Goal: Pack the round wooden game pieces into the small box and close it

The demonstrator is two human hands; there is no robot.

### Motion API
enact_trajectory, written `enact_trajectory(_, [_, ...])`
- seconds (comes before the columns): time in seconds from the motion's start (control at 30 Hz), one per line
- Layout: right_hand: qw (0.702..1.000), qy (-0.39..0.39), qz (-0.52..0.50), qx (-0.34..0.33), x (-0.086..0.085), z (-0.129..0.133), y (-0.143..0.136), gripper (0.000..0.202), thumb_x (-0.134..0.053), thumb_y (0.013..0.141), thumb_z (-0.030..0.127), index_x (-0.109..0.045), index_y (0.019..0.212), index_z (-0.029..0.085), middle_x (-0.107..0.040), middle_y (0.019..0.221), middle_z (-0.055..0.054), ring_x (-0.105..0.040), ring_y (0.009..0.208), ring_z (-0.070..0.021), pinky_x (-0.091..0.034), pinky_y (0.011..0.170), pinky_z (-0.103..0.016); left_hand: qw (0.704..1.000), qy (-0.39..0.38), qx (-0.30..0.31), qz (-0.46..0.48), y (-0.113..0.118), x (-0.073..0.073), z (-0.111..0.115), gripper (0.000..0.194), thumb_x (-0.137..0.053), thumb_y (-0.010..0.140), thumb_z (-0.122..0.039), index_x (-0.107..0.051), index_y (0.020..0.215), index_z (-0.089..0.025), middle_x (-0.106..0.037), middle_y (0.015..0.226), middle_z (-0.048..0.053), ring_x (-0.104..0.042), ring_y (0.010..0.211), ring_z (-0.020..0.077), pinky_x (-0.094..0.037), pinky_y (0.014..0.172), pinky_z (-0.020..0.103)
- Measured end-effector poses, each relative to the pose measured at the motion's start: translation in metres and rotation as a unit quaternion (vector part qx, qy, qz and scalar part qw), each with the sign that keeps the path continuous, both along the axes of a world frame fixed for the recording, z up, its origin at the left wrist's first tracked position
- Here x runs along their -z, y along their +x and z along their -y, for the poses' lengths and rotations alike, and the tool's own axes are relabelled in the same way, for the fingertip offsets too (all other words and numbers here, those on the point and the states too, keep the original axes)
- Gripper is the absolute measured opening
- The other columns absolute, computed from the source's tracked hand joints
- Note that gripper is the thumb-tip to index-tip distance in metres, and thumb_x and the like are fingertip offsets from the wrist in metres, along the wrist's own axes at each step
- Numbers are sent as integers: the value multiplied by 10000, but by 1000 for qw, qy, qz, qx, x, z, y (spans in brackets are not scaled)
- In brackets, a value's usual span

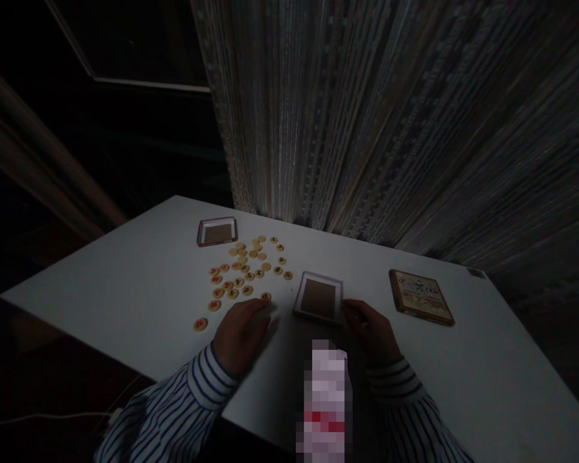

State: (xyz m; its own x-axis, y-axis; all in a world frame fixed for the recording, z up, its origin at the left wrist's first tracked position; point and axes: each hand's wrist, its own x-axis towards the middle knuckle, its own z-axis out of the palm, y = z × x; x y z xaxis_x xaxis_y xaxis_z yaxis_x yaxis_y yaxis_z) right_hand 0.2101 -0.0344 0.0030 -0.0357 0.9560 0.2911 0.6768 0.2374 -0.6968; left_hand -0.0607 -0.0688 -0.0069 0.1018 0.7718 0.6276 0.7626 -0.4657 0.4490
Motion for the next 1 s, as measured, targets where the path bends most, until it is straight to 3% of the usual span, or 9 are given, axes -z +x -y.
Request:
enact_trajectory(0.37, [995,8,62,-82,-17,5,-32,237,-500,762,358,-652,862,205,-699,773,-60,-638,631,-181,-520,545,-305,998,-10,-69,3,-38,2,15,241,-523,799,-256,-538,1016,-151,-655,922,99,-609,868,214,-515,758,384])
enact_trajectory(0.6, [978,26,92,-187,-15,-5,-71,206,-488,779,304,-652,853,205,-694,811,-56,-642,713,-171,-517,624,-298,996,-19,-89,-24,-46,11,18,280,-502,799,-258,-525,1053,-143,-641,961,118,-601,908,233,-509,780,403])
enact_trajectory(0.87, [948,59,182,-253,-27,-16,-112,218,-478,760,229,-658,880,202,-685,764,-57,-623,657,-158,-498,620,-287,993,-23,-111,-28,-52,27,14,319,-489,787,-232,-491,1097,-154,-639,993,125,-610,933,236,-519,783,399])
enact_trajectory(1.0, [924,37,264,-272,-30,-18,-134,239,-504,757,211,-645,947,179,-684,799,-74,-623,688,-181,-494,643,-312,994,-16,-104,-25,-50,32,13,331,-473,786,-211,-478,1109,-141,-634,1008,145,-611,937,243,-527,778,408])
